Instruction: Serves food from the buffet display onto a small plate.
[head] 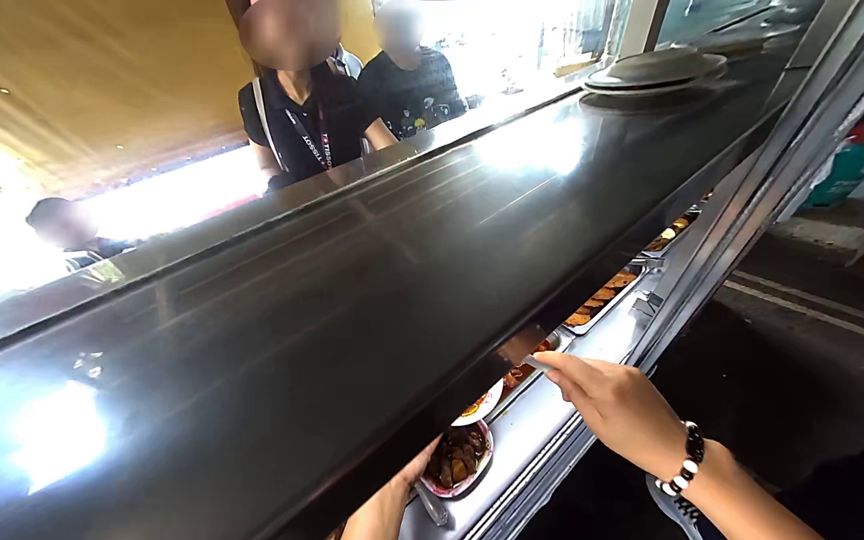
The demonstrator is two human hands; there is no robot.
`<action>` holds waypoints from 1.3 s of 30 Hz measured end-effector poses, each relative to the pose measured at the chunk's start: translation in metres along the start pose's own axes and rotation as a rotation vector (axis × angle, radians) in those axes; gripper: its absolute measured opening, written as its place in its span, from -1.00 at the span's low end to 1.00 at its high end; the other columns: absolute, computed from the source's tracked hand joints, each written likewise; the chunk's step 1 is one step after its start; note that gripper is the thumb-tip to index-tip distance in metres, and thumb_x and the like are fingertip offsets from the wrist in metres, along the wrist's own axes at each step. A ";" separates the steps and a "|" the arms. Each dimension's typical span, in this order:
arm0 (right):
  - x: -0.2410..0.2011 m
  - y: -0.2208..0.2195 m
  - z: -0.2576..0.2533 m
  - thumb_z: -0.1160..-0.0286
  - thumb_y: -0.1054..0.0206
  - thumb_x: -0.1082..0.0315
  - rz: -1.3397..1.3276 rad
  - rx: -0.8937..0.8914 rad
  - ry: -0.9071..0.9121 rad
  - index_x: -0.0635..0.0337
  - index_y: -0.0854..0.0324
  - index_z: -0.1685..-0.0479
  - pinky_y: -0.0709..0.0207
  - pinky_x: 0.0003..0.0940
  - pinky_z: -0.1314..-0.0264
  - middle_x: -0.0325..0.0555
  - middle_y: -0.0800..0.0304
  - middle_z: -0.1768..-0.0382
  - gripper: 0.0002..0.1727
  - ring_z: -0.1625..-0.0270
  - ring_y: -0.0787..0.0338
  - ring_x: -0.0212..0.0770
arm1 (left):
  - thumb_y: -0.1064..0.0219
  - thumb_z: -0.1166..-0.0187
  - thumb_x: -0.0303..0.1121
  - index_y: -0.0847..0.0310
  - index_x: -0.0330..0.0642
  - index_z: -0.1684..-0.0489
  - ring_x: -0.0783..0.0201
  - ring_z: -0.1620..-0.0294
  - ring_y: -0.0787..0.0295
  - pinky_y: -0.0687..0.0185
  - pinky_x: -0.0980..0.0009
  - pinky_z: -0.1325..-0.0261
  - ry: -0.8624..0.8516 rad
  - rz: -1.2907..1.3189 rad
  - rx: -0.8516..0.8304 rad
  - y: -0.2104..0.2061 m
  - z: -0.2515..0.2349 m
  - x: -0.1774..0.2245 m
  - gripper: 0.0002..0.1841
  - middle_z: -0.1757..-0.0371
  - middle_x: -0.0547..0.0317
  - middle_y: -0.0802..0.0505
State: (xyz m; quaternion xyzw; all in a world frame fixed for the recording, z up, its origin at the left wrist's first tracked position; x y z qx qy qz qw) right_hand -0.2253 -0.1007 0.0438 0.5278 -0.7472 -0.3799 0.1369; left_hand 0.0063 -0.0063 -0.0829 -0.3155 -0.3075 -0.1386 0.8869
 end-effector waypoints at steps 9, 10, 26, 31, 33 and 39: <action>-0.018 -0.027 0.017 -0.59 -0.19 0.44 -0.053 -0.191 0.104 0.07 -0.82 -0.10 -0.70 -0.32 0.43 -0.13 -0.74 0.53 -0.70 0.51 -0.79 -0.17 | -0.09 -0.80 -0.43 -0.38 -0.17 -0.38 0.14 0.05 -0.84 -0.81 0.33 0.01 -0.045 0.066 0.028 -0.008 -0.011 -0.005 -0.73 -0.06 -0.04 -0.76; -0.015 -0.025 0.017 -0.61 -0.17 0.42 -0.066 -0.177 0.091 0.07 -0.82 -0.10 -0.71 -0.34 0.39 -0.15 -0.76 0.51 -0.69 0.49 -0.80 -0.19 | -0.08 -0.81 -0.43 -0.38 -0.17 -0.38 0.14 0.03 -0.84 -0.81 0.33 0.00 -0.048 0.060 0.018 -0.008 -0.011 -0.006 -0.74 -0.07 -0.04 -0.76; 0.011 0.005 -0.009 -0.51 -0.21 0.43 0.009 -0.065 0.080 -0.08 -0.88 -0.07 -0.66 -0.33 0.43 -0.25 -0.70 0.51 -0.65 0.47 -0.75 -0.25 | 0.01 -0.84 -0.44 -0.34 -0.15 -0.42 0.13 0.10 -0.89 -0.86 0.28 0.04 -0.020 -0.017 -0.116 0.001 -0.011 -0.003 -0.73 0.00 -0.04 -0.81; 0.011 -0.025 -0.006 -0.42 -0.33 0.49 0.046 -0.101 0.171 -0.07 -0.90 0.02 -0.63 -0.33 0.47 -0.21 -0.68 0.54 -0.69 0.47 -0.74 -0.20 | -0.01 -0.83 -0.44 -0.39 -0.23 -0.40 0.11 0.08 -0.89 -0.86 0.28 0.01 0.018 -0.012 -0.106 -0.006 -0.009 -0.008 -0.73 0.02 -0.07 -0.83; 0.018 -0.019 -0.004 -0.43 -0.29 0.48 0.021 -0.084 0.132 -0.07 -0.90 0.01 -0.66 -0.33 0.45 -0.21 -0.72 0.53 -0.68 0.48 -0.76 -0.22 | -0.02 -0.83 -0.45 -0.39 -0.25 -0.38 0.10 0.08 -0.89 -0.86 0.27 0.00 0.027 -0.013 -0.106 -0.005 -0.010 -0.009 -0.73 0.00 -0.09 -0.82; 0.076 -0.033 0.010 -0.76 -0.20 0.40 -0.133 -0.204 -0.437 0.15 -0.78 -0.21 -0.71 0.05 0.20 -0.07 -0.82 0.45 -0.73 0.39 -0.83 -0.04 | -0.02 -0.81 -0.48 -0.42 -0.25 -0.33 0.11 0.09 -0.90 -0.86 0.29 0.01 0.033 0.003 -0.126 -0.010 -0.004 -0.009 -0.76 0.03 -0.08 -0.84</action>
Point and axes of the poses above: each hand's wrist, its own z-axis away from the middle knuckle, its own y-axis out of the back of the hand, x = y × z, the point moved 7 cm from there along -z, towards the middle knuckle
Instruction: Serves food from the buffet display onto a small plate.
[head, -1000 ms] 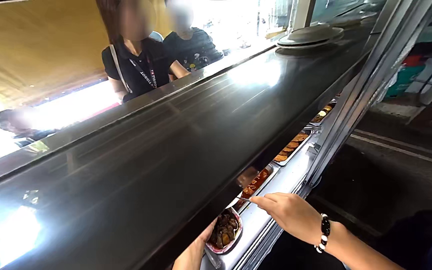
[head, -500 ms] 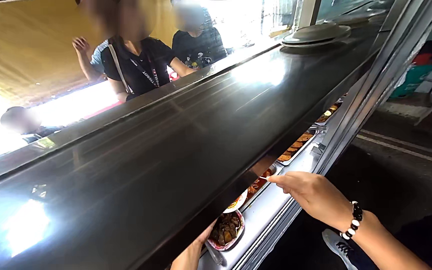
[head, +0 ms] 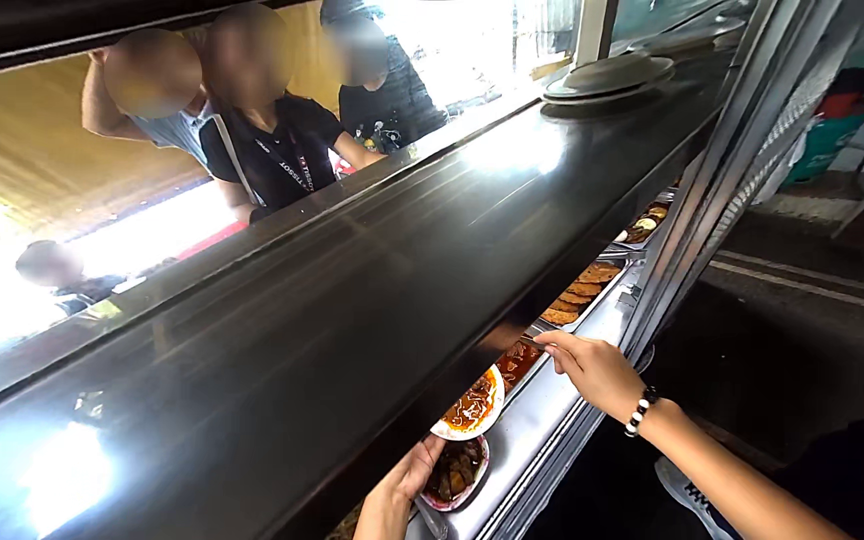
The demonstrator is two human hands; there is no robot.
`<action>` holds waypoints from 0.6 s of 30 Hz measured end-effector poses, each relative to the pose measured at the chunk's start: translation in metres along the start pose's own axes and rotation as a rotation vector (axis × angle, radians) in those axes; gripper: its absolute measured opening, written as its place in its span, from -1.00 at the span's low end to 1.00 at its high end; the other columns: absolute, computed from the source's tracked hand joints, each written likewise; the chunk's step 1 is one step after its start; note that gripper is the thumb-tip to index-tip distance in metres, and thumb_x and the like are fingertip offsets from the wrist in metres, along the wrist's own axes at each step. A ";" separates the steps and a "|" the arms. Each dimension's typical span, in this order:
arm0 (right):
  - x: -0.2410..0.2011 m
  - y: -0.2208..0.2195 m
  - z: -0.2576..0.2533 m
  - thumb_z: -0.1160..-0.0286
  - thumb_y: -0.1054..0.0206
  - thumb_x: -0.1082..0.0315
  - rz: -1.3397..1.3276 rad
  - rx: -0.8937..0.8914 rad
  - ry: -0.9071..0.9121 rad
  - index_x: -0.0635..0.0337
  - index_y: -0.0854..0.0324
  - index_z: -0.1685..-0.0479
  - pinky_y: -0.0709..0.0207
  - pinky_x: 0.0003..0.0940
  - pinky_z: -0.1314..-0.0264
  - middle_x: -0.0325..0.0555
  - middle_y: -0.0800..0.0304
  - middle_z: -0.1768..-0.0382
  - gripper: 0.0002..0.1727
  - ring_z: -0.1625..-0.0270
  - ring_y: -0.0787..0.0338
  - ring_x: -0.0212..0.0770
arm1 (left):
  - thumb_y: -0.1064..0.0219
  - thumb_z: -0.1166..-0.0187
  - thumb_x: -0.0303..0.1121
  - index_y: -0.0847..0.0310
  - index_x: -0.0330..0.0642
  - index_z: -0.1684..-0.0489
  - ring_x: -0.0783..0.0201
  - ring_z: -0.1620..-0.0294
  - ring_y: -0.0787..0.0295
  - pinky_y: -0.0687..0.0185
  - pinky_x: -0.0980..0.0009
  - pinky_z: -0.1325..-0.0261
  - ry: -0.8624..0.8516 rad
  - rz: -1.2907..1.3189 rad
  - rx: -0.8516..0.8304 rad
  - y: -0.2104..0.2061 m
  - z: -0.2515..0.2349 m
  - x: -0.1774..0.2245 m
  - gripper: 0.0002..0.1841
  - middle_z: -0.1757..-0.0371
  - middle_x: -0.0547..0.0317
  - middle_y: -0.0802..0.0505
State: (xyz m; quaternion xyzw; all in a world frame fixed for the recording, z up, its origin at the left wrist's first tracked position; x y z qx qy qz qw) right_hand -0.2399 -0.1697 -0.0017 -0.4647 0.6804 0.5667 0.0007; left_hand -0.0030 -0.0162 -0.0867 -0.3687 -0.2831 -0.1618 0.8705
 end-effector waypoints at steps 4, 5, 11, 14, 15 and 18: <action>-0.003 -0.005 0.019 -0.72 -0.15 0.42 -0.018 0.139 -0.012 0.19 -0.78 -0.20 -0.72 0.03 0.25 -0.06 -0.81 0.48 -0.70 0.43 -0.83 -0.04 | -0.03 -0.81 -0.46 -0.44 -0.26 -0.33 0.09 0.08 -0.91 -0.87 0.28 0.00 0.000 -0.010 -0.008 -0.004 0.006 0.001 -0.75 0.01 -0.10 -0.85; -0.013 -0.002 0.026 -0.68 -0.13 0.38 0.009 0.206 0.064 0.15 -0.81 -0.16 -0.73 -0.08 0.28 -0.14 -0.80 0.49 -0.67 0.45 -0.82 -0.12 | -0.04 -0.81 -0.47 -0.44 -0.26 -0.33 0.09 0.09 -0.91 -0.88 0.28 0.02 -0.007 -0.010 0.009 -0.003 0.005 0.002 -0.76 0.01 -0.10 -0.85; -0.053 -0.012 0.049 -0.54 -0.27 0.43 0.142 0.106 0.332 0.00 -0.87 -0.06 -0.71 -0.27 0.37 -0.13 -0.76 0.50 -0.71 0.43 -0.81 -0.13 | -0.03 -0.81 -0.47 -0.40 -0.23 -0.37 0.14 0.14 -0.88 -0.85 0.33 0.05 -0.023 -0.034 0.088 -0.003 0.000 -0.001 -0.74 0.05 -0.06 -0.80; -0.050 -0.009 0.047 -0.54 -0.30 0.45 0.178 0.072 0.268 -0.01 -0.86 -0.08 -0.71 -0.24 0.35 -0.11 -0.75 0.52 -0.72 0.43 -0.81 -0.10 | -0.02 -0.82 -0.47 -0.37 -0.21 -0.40 0.16 0.11 -0.87 -0.85 0.33 0.03 -0.023 -0.035 0.072 -0.006 -0.002 -0.007 -0.73 0.02 -0.03 -0.78; -0.049 -0.009 0.046 -0.53 -0.32 0.47 0.193 0.070 0.245 0.01 -0.86 -0.07 -0.70 -0.23 0.36 -0.10 -0.74 0.53 -0.72 0.43 -0.81 -0.09 | -0.01 -0.83 -0.46 -0.37 -0.22 -0.41 0.16 0.10 -0.88 -0.85 0.32 0.03 -0.024 -0.046 0.066 -0.006 -0.003 -0.010 -0.72 0.01 -0.04 -0.78; -0.044 -0.006 0.037 -0.42 -0.36 0.56 0.224 0.145 0.228 0.05 -0.87 -0.07 -0.71 -0.19 0.37 -0.06 -0.75 0.51 -0.68 0.41 -0.82 -0.04 | 0.01 -0.84 -0.45 -0.29 -0.21 -0.49 0.14 0.04 -0.85 -0.83 0.31 -0.01 -0.015 -0.057 0.044 -0.009 -0.003 -0.015 -0.68 -0.08 -0.06 -0.74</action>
Point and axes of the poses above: each hand's wrist, its own z-axis away from the middle knuckle, its own y-axis out of the back of the hand, x = y × z, the point moved 7 cm from there along -z, towards the middle knuckle
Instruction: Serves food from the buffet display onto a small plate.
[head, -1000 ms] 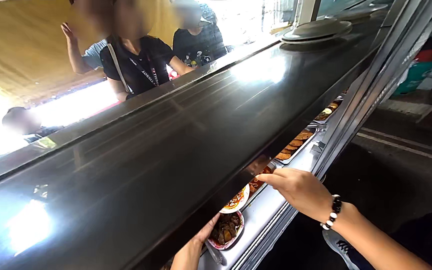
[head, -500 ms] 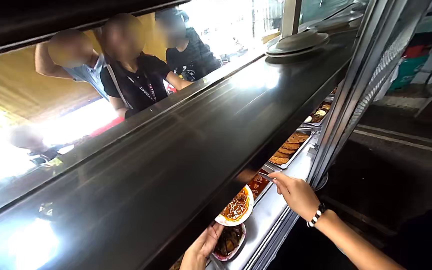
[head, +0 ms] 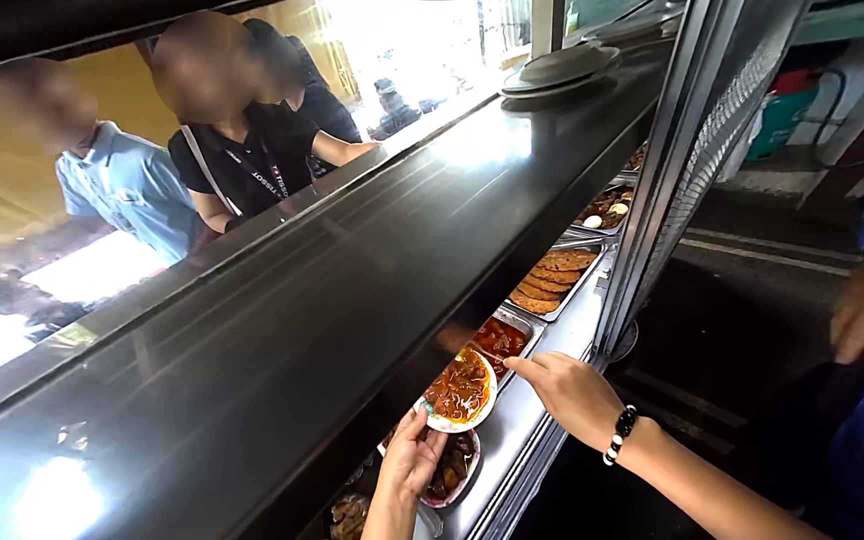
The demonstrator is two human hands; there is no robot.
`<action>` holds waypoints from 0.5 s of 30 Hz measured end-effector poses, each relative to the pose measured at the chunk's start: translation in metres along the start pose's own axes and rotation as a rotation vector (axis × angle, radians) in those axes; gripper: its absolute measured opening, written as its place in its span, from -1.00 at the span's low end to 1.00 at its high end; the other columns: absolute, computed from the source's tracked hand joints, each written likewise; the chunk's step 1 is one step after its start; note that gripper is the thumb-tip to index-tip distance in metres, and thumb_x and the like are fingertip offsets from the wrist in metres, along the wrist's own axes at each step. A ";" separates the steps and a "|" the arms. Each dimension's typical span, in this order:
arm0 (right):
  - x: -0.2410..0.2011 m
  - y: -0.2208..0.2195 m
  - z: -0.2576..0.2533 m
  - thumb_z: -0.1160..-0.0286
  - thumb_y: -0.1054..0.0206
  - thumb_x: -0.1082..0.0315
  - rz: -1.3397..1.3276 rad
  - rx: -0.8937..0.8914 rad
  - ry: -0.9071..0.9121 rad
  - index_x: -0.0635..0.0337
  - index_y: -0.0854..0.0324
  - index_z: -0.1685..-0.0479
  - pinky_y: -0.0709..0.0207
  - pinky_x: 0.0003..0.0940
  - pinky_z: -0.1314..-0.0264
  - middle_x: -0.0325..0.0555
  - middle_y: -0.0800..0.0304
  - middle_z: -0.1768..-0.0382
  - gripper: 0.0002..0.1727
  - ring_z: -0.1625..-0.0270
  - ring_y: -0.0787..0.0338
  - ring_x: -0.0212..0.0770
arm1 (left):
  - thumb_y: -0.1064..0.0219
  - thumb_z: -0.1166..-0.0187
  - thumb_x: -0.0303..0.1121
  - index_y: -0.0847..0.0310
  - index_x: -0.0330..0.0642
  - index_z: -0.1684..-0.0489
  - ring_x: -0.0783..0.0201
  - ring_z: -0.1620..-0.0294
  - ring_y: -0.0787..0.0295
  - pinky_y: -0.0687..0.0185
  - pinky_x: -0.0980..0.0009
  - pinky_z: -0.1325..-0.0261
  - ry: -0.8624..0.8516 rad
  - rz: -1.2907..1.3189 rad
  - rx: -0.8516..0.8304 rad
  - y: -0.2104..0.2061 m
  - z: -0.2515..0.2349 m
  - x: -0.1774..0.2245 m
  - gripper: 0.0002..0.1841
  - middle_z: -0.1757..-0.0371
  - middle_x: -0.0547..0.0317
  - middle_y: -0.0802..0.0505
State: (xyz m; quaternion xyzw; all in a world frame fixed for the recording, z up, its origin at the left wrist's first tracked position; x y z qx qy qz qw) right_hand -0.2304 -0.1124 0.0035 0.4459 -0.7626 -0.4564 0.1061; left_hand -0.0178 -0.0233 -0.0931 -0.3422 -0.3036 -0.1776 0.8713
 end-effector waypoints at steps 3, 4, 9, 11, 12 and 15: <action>0.002 0.010 -0.014 -0.40 -0.41 0.57 -0.044 0.046 -0.005 0.08 -0.87 -0.07 -0.73 -0.16 0.31 -0.05 -0.79 0.47 -0.69 0.39 -0.84 -0.04 | 0.00 -0.84 -0.46 -0.32 -0.21 -0.48 0.15 0.05 -0.86 -0.84 0.32 0.00 0.011 0.012 -0.003 -0.001 -0.001 0.000 -0.69 -0.07 -0.05 -0.75; -0.001 0.012 -0.017 -0.39 -0.42 0.56 -0.060 0.043 0.017 0.06 -0.87 -0.05 -0.75 -0.17 0.29 -0.08 -0.81 0.46 -0.69 0.38 -0.85 -0.07 | -0.01 -0.83 -0.46 -0.33 -0.22 -0.46 0.15 0.05 -0.86 -0.84 0.32 0.00 0.013 0.013 0.000 -0.001 0.000 0.001 -0.69 -0.06 -0.05 -0.75; -0.028 -0.004 -0.019 -0.43 -0.37 0.51 0.012 -0.065 0.251 -0.09 -0.88 0.02 -0.67 -0.28 0.41 -0.12 -0.72 0.51 -0.69 0.40 -0.80 -0.11 | -0.04 -0.81 -0.48 -0.40 -0.21 -0.40 0.16 0.10 -0.86 -0.84 0.32 0.03 0.006 0.007 -0.002 0.001 -0.002 0.006 -0.72 0.00 -0.03 -0.78; -0.026 -0.006 -0.017 -0.43 -0.36 0.54 0.022 -0.116 0.296 -0.13 -0.88 -0.03 -0.69 -0.28 0.39 -0.11 -0.76 0.46 -0.64 0.36 -0.82 -0.11 | -0.04 -0.80 -0.48 -0.43 -0.24 -0.31 0.16 0.14 -0.87 -0.85 0.33 0.06 0.011 0.023 0.004 0.005 -0.005 0.008 -0.77 0.05 -0.03 -0.80; -0.023 -0.004 -0.016 -0.44 -0.35 0.53 0.014 -0.114 0.300 -0.14 -0.88 -0.03 -0.71 -0.28 0.37 -0.12 -0.77 0.44 -0.64 0.35 -0.83 -0.12 | -0.06 -0.80 -0.48 -0.45 -0.25 -0.29 0.15 0.14 -0.88 -0.86 0.32 0.06 0.020 0.038 0.006 0.008 -0.006 0.009 -0.78 0.06 -0.05 -0.82; -0.011 0.018 -0.019 -0.53 -0.30 0.45 -0.073 -0.049 0.246 -0.13 -0.89 -0.01 -0.71 -0.29 0.34 -0.21 -0.77 0.45 -0.69 0.38 -0.81 -0.20 | -0.06 -0.80 -0.48 -0.43 -0.25 -0.32 0.15 0.13 -0.88 -0.86 0.32 0.03 0.030 0.065 0.006 0.015 -0.006 0.010 -0.76 0.05 -0.04 -0.82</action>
Point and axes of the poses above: each hand's wrist, its own z-axis away from the middle knuckle, its own y-axis out of the back of the hand, x = y × z, the point moved 7 cm from there along -z, towards the middle knuckle
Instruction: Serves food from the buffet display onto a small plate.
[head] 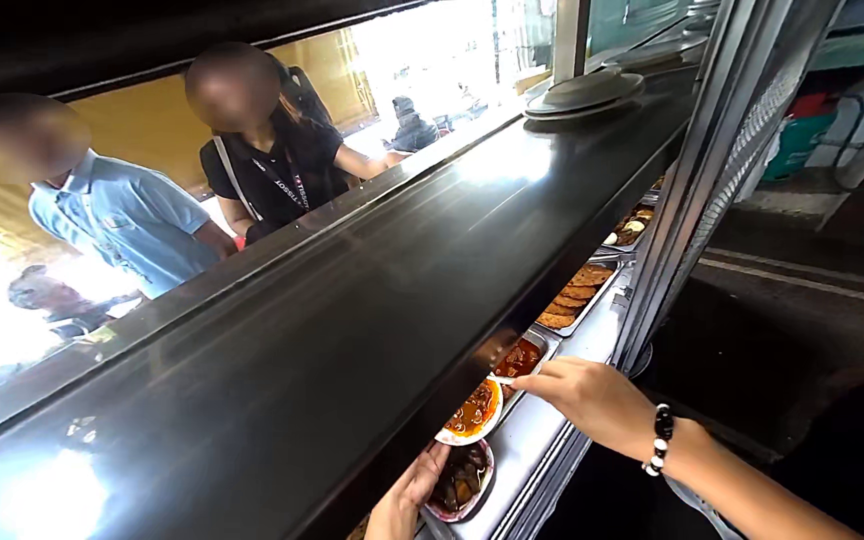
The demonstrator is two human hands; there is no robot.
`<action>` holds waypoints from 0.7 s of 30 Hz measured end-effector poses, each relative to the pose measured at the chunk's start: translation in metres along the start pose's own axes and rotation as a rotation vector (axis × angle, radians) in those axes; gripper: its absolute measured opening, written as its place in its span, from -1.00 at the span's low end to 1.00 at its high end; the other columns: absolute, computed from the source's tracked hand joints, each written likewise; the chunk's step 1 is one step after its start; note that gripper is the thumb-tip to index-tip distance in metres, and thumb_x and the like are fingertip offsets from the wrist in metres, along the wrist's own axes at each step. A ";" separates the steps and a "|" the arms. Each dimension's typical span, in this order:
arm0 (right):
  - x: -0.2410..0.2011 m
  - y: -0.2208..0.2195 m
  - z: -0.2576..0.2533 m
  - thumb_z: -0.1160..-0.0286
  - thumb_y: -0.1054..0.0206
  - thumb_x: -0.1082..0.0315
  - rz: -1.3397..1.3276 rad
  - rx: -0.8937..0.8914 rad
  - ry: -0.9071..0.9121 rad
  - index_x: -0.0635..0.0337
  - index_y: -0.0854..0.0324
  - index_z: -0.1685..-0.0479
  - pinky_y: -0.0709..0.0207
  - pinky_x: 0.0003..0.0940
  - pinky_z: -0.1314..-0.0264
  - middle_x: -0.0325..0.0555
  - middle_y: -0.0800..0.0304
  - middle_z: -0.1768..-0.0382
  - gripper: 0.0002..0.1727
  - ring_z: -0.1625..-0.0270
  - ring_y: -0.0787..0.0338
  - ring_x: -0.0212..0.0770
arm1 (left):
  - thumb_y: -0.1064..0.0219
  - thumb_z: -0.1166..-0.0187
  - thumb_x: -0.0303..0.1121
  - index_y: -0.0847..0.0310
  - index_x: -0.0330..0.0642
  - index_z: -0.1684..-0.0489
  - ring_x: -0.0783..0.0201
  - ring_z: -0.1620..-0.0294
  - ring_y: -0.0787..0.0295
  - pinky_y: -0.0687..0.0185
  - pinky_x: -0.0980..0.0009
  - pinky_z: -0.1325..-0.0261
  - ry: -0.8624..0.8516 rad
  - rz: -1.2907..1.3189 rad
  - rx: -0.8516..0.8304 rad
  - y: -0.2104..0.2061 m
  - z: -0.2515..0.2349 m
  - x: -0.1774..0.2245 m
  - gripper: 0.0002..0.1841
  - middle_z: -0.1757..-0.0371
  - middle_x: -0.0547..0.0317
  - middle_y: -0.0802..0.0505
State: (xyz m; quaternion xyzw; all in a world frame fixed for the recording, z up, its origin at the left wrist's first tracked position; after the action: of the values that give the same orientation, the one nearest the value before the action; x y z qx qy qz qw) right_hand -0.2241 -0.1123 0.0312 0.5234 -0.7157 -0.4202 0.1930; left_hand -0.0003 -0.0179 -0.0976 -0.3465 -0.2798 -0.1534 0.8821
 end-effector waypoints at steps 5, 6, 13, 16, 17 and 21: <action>0.010 0.041 0.008 -0.63 -0.14 0.20 -0.036 -0.031 -0.084 -0.17 -0.88 0.04 -0.72 -0.33 0.27 -0.39 -0.81 0.43 -0.67 0.37 -0.80 -0.36 | -0.03 -0.82 -0.44 -0.40 -0.22 -0.33 0.14 0.13 -0.88 -0.85 0.30 0.06 -0.015 0.036 0.037 0.008 0.000 0.003 -0.76 0.03 -0.04 -0.81; 0.008 0.040 0.010 -0.63 -0.16 0.20 0.012 -0.063 -0.075 -0.19 -0.89 0.06 -0.69 -0.32 0.31 -0.38 -0.79 0.46 -0.69 0.38 -0.79 -0.33 | -0.03 -0.82 -0.43 -0.40 -0.22 -0.32 0.13 0.13 -0.88 -0.86 0.30 0.07 -0.019 0.039 0.045 0.009 0.000 0.004 -0.77 0.04 -0.04 -0.81; 0.008 0.024 0.008 -0.61 -0.18 0.24 -0.017 -0.043 -0.086 -0.15 -0.89 0.08 -0.69 -0.29 0.34 -0.31 -0.76 0.51 -0.71 0.42 -0.79 -0.27 | -0.01 -0.84 -0.40 -0.40 -0.22 -0.34 0.15 0.11 -0.88 -0.85 0.31 0.05 -0.040 0.025 0.053 0.014 0.002 0.008 -0.76 0.02 -0.03 -0.81; 0.007 0.025 -0.004 -0.59 -0.21 0.29 -0.001 0.020 -0.100 -0.13 -0.90 0.02 -0.71 -0.27 0.34 -0.29 -0.77 0.47 -0.71 0.40 -0.80 -0.26 | -0.01 -0.84 -0.41 -0.38 -0.20 -0.38 0.14 0.09 -0.89 -0.86 0.29 0.03 -0.040 0.011 0.028 0.015 0.003 0.009 -0.74 0.00 -0.04 -0.81; 0.005 0.021 -0.010 -0.56 -0.27 0.34 0.004 0.041 -0.090 -0.12 -0.90 0.01 -0.71 -0.26 0.35 -0.26 -0.77 0.48 -0.73 0.40 -0.80 -0.23 | -0.01 -0.84 -0.42 -0.37 -0.20 -0.39 0.14 0.09 -0.88 -0.86 0.29 0.03 -0.038 0.004 0.019 0.014 0.003 0.009 -0.73 0.01 -0.04 -0.81; -0.005 -0.016 -0.022 -0.47 -0.35 0.44 0.045 0.054 0.044 -0.08 -0.90 0.09 -0.64 -0.29 0.44 -0.19 -0.70 0.53 -0.75 0.42 -0.77 -0.17 | -0.01 -0.83 -0.44 -0.37 -0.22 -0.42 0.11 0.08 -0.88 -0.86 0.28 0.02 -0.030 0.004 0.001 0.005 0.004 0.005 -0.71 0.00 -0.07 -0.81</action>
State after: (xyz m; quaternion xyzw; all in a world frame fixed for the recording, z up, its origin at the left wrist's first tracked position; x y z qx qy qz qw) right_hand -0.1969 -0.1180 0.0314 0.5212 -0.7339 -0.3848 0.2041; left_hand 0.0048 -0.0120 -0.0947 -0.3488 -0.2922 -0.1462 0.8784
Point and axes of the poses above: each hand's wrist, its own z-axis away from the middle knuckle, its own y-axis out of the back of the hand, x = y × z, the point moved 7 cm from there along -z, towards the middle knuckle
